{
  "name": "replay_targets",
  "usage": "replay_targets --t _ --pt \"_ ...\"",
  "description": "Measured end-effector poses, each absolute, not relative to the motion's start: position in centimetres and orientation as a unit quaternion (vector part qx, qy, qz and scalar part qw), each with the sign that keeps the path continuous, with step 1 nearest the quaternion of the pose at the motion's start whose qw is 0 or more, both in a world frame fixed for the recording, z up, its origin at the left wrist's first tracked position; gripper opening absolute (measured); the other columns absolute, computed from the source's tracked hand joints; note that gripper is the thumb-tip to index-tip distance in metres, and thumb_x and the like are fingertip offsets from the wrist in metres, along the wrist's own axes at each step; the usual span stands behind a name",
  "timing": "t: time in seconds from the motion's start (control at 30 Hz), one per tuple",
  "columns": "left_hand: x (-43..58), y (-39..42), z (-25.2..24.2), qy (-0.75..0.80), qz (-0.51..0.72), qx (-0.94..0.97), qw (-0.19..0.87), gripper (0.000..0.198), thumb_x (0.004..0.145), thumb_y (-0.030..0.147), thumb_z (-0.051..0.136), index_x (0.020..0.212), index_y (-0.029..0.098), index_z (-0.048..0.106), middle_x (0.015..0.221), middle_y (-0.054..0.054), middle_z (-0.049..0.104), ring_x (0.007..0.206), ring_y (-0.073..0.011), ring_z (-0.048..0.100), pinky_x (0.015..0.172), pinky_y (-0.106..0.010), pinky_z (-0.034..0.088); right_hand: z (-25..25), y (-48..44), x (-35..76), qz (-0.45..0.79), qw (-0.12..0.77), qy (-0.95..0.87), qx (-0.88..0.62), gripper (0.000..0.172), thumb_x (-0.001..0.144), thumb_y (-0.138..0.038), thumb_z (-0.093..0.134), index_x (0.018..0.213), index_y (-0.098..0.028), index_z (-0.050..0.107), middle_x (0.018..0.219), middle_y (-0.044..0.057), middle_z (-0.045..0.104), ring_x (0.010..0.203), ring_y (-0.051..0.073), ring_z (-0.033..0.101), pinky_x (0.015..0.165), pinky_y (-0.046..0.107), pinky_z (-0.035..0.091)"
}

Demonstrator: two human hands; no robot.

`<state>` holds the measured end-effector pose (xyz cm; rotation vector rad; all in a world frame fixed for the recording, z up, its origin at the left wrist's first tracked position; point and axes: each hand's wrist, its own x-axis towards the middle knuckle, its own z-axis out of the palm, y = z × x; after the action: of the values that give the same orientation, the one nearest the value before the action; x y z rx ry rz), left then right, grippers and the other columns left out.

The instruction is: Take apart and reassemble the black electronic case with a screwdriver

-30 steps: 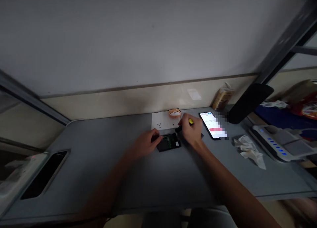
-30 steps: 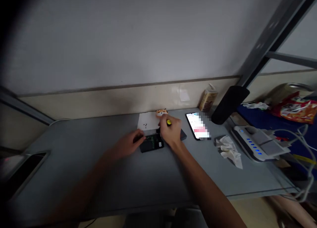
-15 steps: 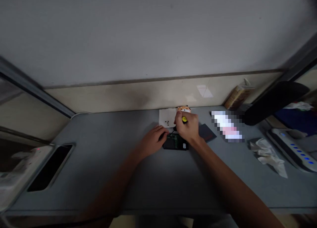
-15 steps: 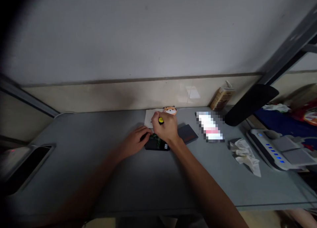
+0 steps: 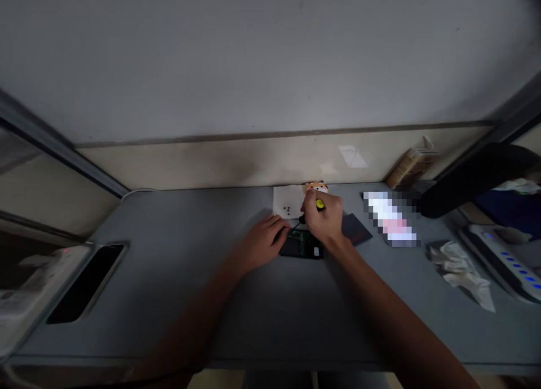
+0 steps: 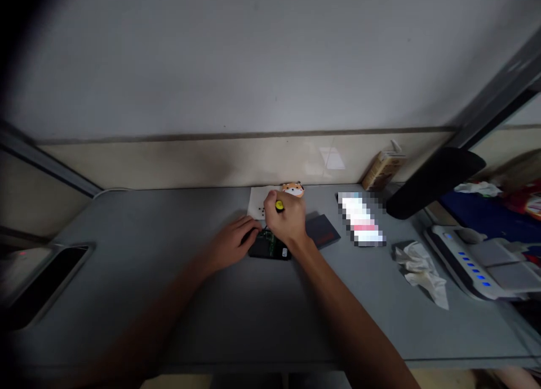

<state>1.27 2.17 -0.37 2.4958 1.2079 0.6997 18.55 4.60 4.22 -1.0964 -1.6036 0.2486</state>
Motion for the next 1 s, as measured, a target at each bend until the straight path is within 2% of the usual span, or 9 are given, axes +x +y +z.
replay_targets --t 0.07,0.2,0.43,0.57,0.7,0.8,0.9,1.0 --pt "1.3 2.2 -0.5 0.415 0.25 0.864 0.134 0.022 0.101 0.018 0.041 0.098 0.022 0.062 0.096 -0.004 0.066 0.097 -0.0208 0.063 0.09 -0.037 0.053 4.4 4.4 18.4 0.129 0.561 -0.676 -0.46 0.041 0.094 -0.035 0.045 0.055 -0.023 0.046 0.049 -0.002 0.05 0.049 0.012 0.048 0.054 0.029 0.034" --pt "1.3 2.2 -0.8 0.406 0.257 0.867 0.134 0.02 0.101 0.016 0.042 0.097 0.022 0.061 0.095 -0.004 0.066 0.096 -0.0204 0.062 0.087 -0.034 0.053 4.4 4.1 18.3 0.218 0.582 -0.644 -0.447 0.023 0.089 -0.043 0.062 0.079 -0.024 0.054 0.062 -0.006 0.051 0.057 0.011 0.047 0.057 0.027 0.038" --pt "1.4 2.4 -0.8 0.406 0.251 0.869 0.127 0.02 0.097 0.012 0.043 0.094 0.021 0.06 0.093 -0.004 0.064 0.094 -0.0205 0.062 0.085 -0.034 0.051 3.4 4.9 19.2 0.476 0.607 -0.547 -0.326 0.038 0.09 -0.061 0.06 0.089 -0.024 0.066 0.082 0.002 0.061 0.074 0.016 0.056 0.069 0.032 0.048" --pt "1.4 2.4 -0.8 0.422 0.241 0.86 0.153 0.021 0.096 0.011 0.043 0.097 0.021 0.062 0.094 -0.004 0.067 0.091 -0.0198 0.064 0.083 -0.033 0.051 3.6 5.0 19.1 0.605 0.611 -0.451 -0.241 0.034 0.088 -0.058 0.065 0.096 -0.025 0.065 0.076 0.001 0.057 0.07 0.017 0.054 0.068 0.034 0.049" --pt "1.5 2.4 -0.6 0.438 0.236 0.85 0.175 0.022 0.095 0.012 0.045 0.099 0.022 0.063 0.095 -0.003 0.07 0.089 -0.0199 0.066 0.083 -0.033 0.052 3.5 4.9 18.2 0.614 0.652 -0.394 -0.207 0.031 0.091 -0.056 0.062 0.093 -0.026 0.056 0.066 -0.004 0.047 0.059 0.014 0.043 0.058 0.029 0.041" --pt "1.5 2.4 -0.5 0.44 0.233 0.849 0.177 0.021 0.093 0.012 0.045 0.097 0.022 0.063 0.093 -0.003 0.071 0.087 -0.0199 0.066 0.083 -0.033 0.052 3.1 5.1 17.9 0.586 0.668 -0.406 -0.214 0.036 0.088 -0.057 0.067 0.086 -0.027 0.047 0.062 -0.007 0.044 0.054 0.012 0.039 0.053 0.026 0.035" --pt "1.5 2.5 -0.6 0.435 0.236 0.85 0.179 0.021 0.093 0.012 0.044 0.096 0.021 0.063 0.091 -0.003 0.07 0.086 -0.0197 0.066 0.083 -0.033 0.051 2.6 5.4 18.2 0.564 0.669 -0.426 -0.228 0.04 0.087 -0.057 0.069 0.082 -0.027 0.043 0.063 -0.007 0.047 0.053 0.011 0.041 0.052 0.026 0.035" --pt "1.4 2.5 -0.8 0.433 0.236 0.852 0.176 0.02 0.094 0.013 0.043 0.095 0.022 0.061 0.089 -0.003 0.069 0.085 -0.0195 0.065 0.082 -0.032 0.051 2.4 5.7 19.0 0.558 0.665 -0.436 -0.239 0.039 0.086 -0.058 0.069 0.083 -0.026 0.048 0.075 -0.004 0.055 0.062 0.012 0.05 0.057 0.028 0.041"
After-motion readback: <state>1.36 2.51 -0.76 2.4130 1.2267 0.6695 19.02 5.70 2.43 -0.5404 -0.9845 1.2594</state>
